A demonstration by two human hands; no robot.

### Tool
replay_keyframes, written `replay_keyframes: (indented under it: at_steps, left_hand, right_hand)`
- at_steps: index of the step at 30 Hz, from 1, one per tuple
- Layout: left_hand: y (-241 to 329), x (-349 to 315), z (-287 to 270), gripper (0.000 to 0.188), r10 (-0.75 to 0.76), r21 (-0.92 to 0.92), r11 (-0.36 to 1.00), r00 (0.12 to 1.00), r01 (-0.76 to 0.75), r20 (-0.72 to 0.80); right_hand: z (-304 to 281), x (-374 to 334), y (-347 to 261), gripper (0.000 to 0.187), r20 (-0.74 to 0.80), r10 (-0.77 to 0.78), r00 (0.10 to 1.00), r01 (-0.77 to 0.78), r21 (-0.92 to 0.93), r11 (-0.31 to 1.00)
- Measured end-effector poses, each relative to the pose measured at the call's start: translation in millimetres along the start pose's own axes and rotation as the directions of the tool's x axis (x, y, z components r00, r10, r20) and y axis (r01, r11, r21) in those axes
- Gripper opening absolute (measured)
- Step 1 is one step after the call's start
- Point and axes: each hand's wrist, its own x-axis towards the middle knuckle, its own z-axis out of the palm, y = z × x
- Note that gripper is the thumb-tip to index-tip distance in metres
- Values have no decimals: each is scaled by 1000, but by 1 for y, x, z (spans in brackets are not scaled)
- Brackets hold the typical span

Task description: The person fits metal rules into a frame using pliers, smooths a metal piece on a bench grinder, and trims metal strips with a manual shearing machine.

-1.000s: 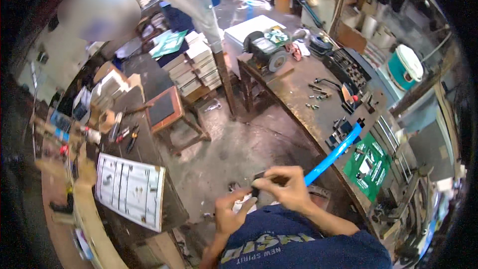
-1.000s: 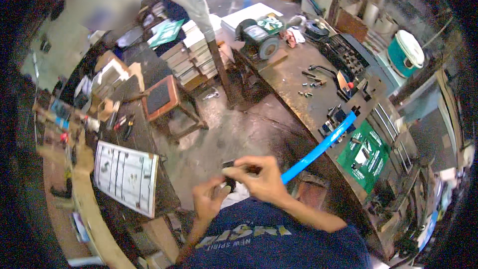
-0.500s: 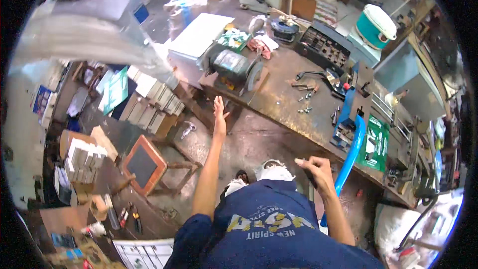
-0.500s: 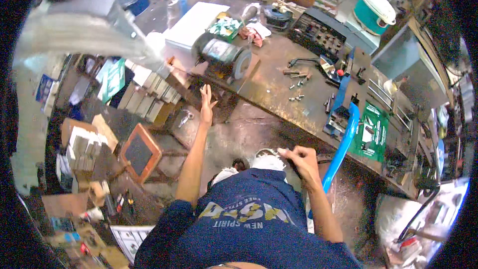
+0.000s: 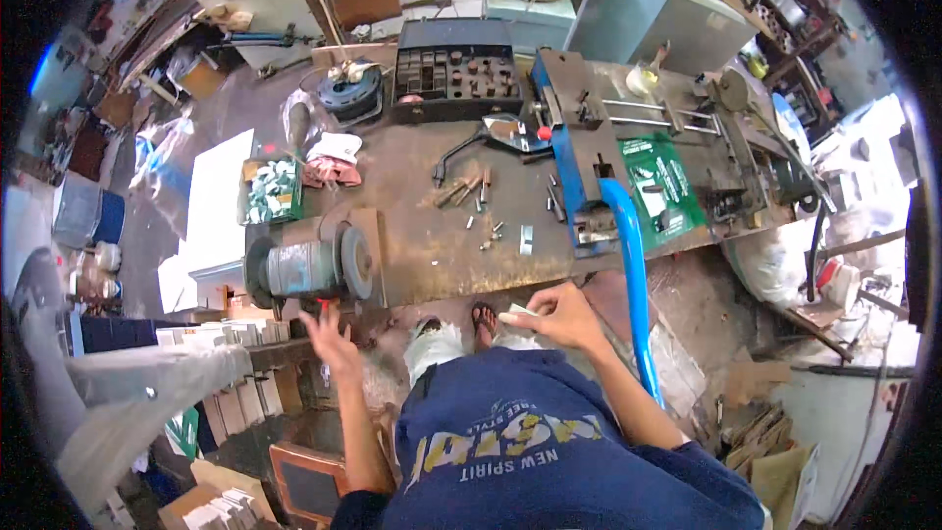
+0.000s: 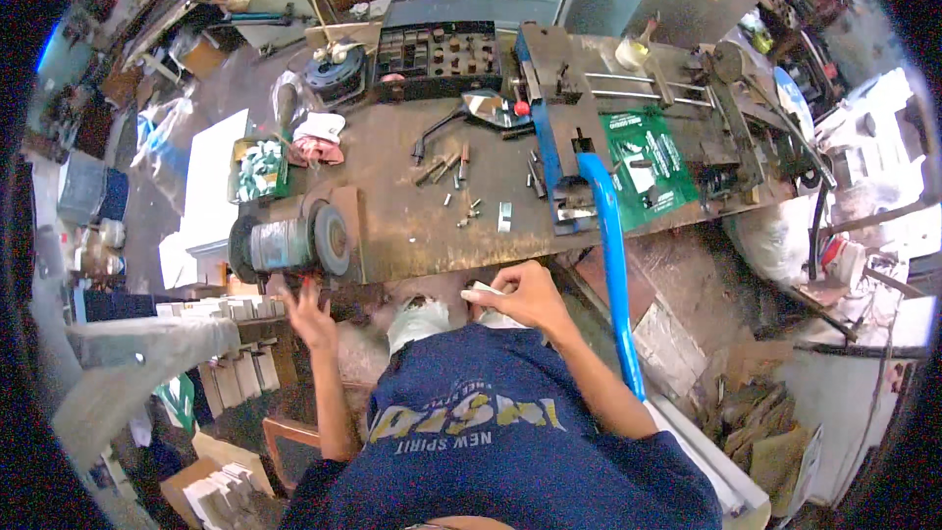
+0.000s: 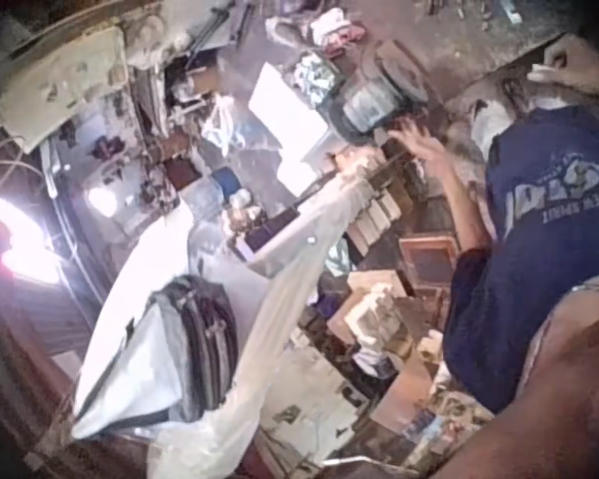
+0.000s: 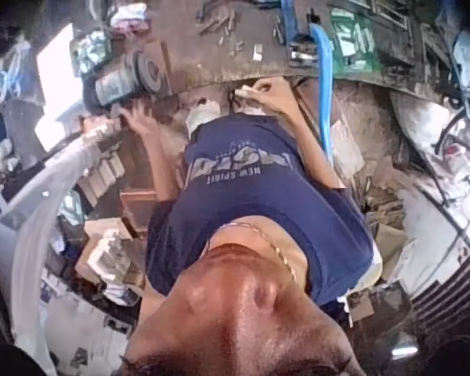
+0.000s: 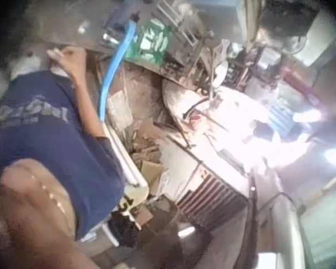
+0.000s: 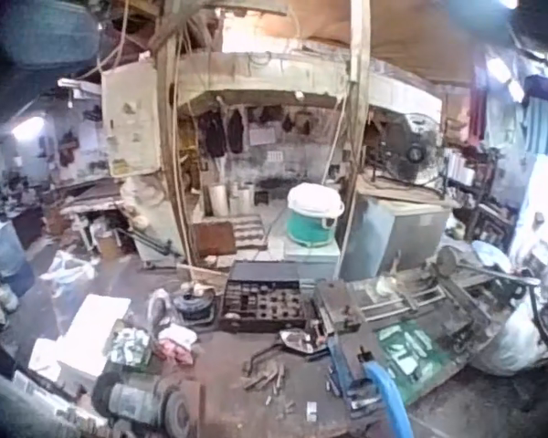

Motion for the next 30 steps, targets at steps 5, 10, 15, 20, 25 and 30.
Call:
replay_keyframes:
  at_steps: [5, 10, 15, 20, 25, 30]
  left_hand:
    - [85, 13, 12, 128, -408, 3, 913, 912, 409, -49]
    - [92, 39, 6, 126, -455, 192, 872, 890, 450, -23]
    - [101, 43, 7, 111, -610, 211, 769, 791, 604, -40]
    - [106, 49, 2, 112, -634, 153, 773, 758, 615, 156]
    - [94, 62, -17, 91, -666, 102, 745, 741, 659, 87]
    - [103, 60, -14, 96, -661, 151, 750, 738, 644, 134]
  right_hand:
    - [29, 5, -55, 31, -60, -60, 996, 82, 483, 872]
    - [53, -4, -104, 34, -112, -16, 994, 103, 838, 535]
    - [75, -7, -130, 33, -148, 25, 989, 120, 877, 465]
    - [98, -13, -145, 38, -169, -3, 986, 162, 938, 307]
    - [110, -15, -153, 45, -69, -36, 997, 71, 994, 83]
    - [123, -4, -171, 34, -241, 31, 970, 170, 765, 621]
